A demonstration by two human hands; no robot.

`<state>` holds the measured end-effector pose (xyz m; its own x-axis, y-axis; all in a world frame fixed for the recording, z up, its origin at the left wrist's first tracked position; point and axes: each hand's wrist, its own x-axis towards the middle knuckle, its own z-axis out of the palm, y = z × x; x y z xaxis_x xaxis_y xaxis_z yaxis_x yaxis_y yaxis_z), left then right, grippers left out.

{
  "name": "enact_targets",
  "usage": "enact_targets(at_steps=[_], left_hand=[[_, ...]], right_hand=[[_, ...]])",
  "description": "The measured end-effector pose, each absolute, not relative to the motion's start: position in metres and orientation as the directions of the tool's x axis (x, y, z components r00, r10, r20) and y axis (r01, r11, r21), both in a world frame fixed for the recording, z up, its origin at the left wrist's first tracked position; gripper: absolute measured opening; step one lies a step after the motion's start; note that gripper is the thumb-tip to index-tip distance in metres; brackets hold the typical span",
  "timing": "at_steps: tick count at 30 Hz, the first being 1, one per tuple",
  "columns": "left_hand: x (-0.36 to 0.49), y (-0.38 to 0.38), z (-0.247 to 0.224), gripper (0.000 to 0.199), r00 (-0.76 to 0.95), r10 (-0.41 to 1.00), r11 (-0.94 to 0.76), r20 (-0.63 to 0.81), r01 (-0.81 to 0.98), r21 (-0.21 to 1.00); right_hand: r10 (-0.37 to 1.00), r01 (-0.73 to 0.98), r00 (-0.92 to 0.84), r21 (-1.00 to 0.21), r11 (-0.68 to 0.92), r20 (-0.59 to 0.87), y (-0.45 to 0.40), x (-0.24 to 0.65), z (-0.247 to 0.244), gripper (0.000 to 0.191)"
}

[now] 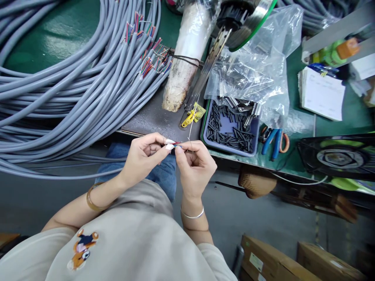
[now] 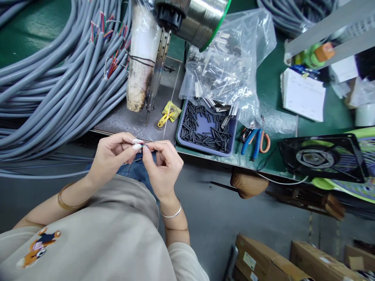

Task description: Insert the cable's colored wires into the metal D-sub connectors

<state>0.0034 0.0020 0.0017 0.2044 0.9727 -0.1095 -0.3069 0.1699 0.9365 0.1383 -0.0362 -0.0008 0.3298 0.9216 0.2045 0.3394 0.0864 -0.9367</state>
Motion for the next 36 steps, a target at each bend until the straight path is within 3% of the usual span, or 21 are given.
enact_targets(at_steps=[6, 15, 22, 26, 29, 33, 35, 36], left_hand=[[0.006, -0.001, -0.002, 0.012, 0.168, 0.986, 0.061, -0.017, -0.258, 0.964], [0.004, 0.005, 0.002, 0.025, 0.316, 0.931, 0.286, -0.182, -0.324, 0.902], [0.005, 0.003, 0.005, 0.020, 0.256, 0.955, 0.239, -0.151, -0.358, 0.903], [0.003, 0.004, 0.008, 0.016, 0.259, 0.958, 0.205, -0.120, -0.330, 0.922], [0.001, 0.004, 0.010, 0.015, 0.231, 0.965, 0.188, -0.120, -0.298, 0.936], [0.000, 0.005, 0.008, 0.017, 0.260, 0.941, 0.294, -0.217, -0.309, 0.905], [-0.001, 0.005, 0.006, 0.019, 0.317, 0.916, 0.354, -0.244, -0.359, 0.863], [-0.001, 0.006, 0.006, 0.020, 0.346, 0.905, 0.380, -0.249, -0.391, 0.838]], right_hand=[[0.921, 0.319, 0.339, -0.944, 0.078, 0.191, -0.036, 0.140, 0.001, 0.010], [0.918, 0.362, 0.280, -0.917, 0.168, 0.279, -0.035, 0.141, 0.004, 0.007], [0.970, 0.148, 0.227, -0.988, 0.049, 0.082, -0.032, 0.146, 0.003, 0.010], [0.979, 0.168, 0.192, -0.985, 0.038, 0.071, -0.033, 0.149, 0.003, 0.012], [0.934, 0.287, 0.276, -0.947, 0.146, 0.228, -0.032, 0.151, 0.004, 0.014], [0.624, 0.348, 0.491, -0.793, 0.499, 0.608, -0.029, 0.155, 0.011, 0.012], [0.546, 0.386, 0.517, -0.749, 0.538, 0.659, -0.029, 0.159, 0.016, 0.013], [0.578, 0.405, 0.500, -0.764, 0.502, 0.645, -0.030, 0.161, 0.018, 0.020]])
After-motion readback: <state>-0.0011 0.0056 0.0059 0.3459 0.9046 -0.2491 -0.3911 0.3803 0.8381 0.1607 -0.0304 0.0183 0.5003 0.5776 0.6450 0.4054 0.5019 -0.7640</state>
